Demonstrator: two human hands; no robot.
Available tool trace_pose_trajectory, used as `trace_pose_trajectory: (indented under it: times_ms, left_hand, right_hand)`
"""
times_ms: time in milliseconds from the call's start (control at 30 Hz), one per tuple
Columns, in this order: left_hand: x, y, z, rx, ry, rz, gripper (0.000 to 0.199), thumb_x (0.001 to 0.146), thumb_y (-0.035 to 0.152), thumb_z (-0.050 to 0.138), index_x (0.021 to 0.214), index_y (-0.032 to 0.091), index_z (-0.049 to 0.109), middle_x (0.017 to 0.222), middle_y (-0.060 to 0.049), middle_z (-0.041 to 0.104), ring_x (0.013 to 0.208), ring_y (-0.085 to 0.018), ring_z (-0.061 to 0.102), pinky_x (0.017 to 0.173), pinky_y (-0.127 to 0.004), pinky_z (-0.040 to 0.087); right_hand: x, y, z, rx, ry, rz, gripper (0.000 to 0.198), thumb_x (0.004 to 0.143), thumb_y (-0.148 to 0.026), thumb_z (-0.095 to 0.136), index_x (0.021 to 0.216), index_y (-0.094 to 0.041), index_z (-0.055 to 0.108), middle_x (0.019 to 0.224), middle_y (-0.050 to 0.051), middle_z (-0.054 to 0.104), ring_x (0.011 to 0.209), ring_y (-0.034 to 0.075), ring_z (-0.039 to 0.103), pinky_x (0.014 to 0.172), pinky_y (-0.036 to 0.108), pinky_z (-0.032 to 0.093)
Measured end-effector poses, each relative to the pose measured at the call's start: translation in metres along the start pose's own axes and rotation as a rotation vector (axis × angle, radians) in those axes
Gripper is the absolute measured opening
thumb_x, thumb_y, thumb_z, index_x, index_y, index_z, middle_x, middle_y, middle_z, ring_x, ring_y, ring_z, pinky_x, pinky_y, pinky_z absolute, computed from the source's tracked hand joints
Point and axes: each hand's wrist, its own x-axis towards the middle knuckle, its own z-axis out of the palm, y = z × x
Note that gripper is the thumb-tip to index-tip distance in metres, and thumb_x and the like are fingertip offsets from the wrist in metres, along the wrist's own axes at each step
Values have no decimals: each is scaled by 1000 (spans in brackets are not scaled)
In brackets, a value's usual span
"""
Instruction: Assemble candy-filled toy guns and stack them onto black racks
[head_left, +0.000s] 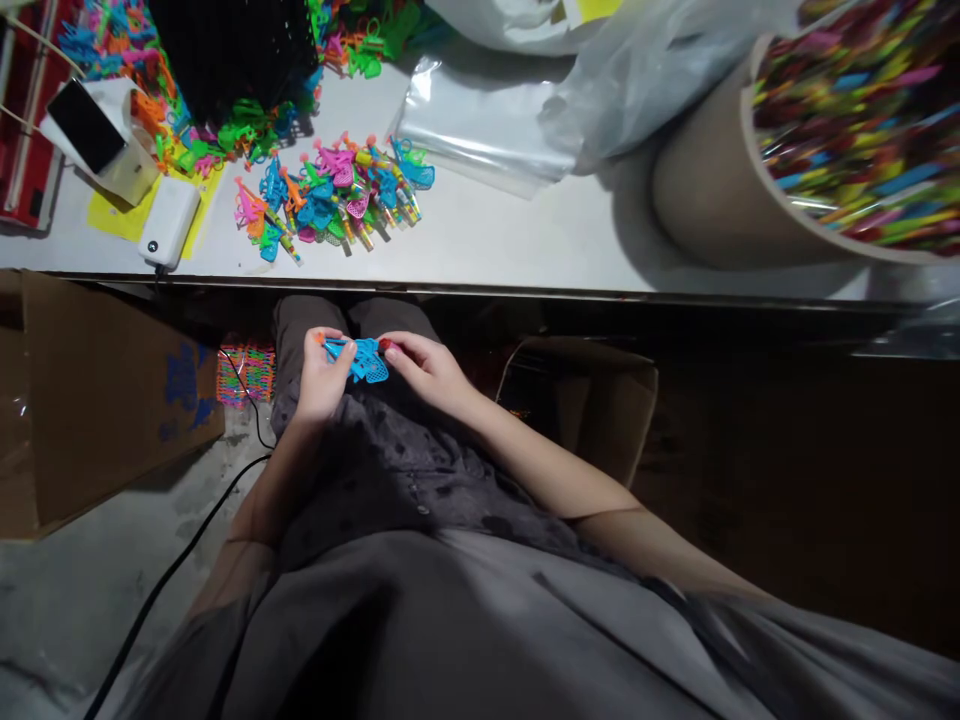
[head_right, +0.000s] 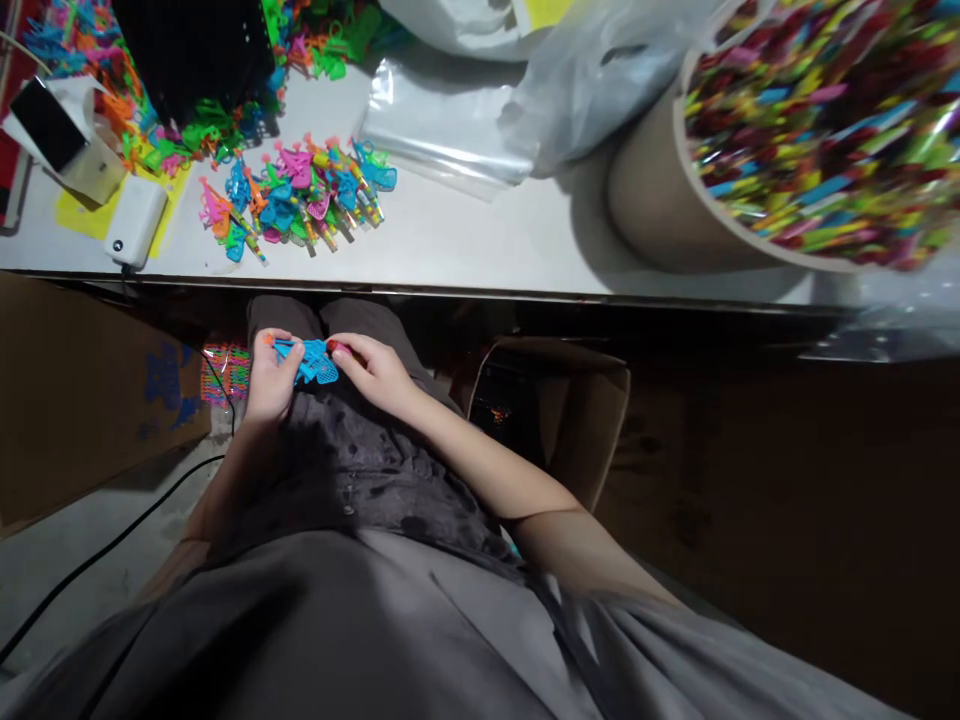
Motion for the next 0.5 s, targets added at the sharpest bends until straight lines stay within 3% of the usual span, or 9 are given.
trace_pose_trajectory:
  times_ms: [200, 400, 500]
  left_hand:
    - [-3, 3, -3, 35, -81, -12, 34, 73, 33, 70, 90, 21, 43, 81, 2, 52, 72, -9, 53, 69, -22, 42]
    - [3, 0, -10, 63, -150, -39, 31, 74, 27, 69, 90, 20, 44, 79, 3, 51, 70, -8, 52, 69, -21, 42]
    - [7, -1, -11, 86, -147, -32, 30, 75, 26, 67, 93, 20, 45, 79, 3, 50, 69, -7, 51, 66, -19, 42]
  right_hand:
    - [-5, 0, 3, -78, 7, -23, 41, 86, -53, 46, 103, -23, 67, 102, 6, 69, 94, 21, 63, 83, 34, 49]
    - [-6, -4, 1, -182, -173, -41, 34, 88, -43, 45, 98, -20, 68, 88, 4, 70, 77, 18, 63, 71, 28, 48]
    - [-6, -4, 6, -208, -168, -66, 34, 89, -40, 42, 97, -18, 66, 87, 5, 70, 75, 17, 62, 70, 27, 47]
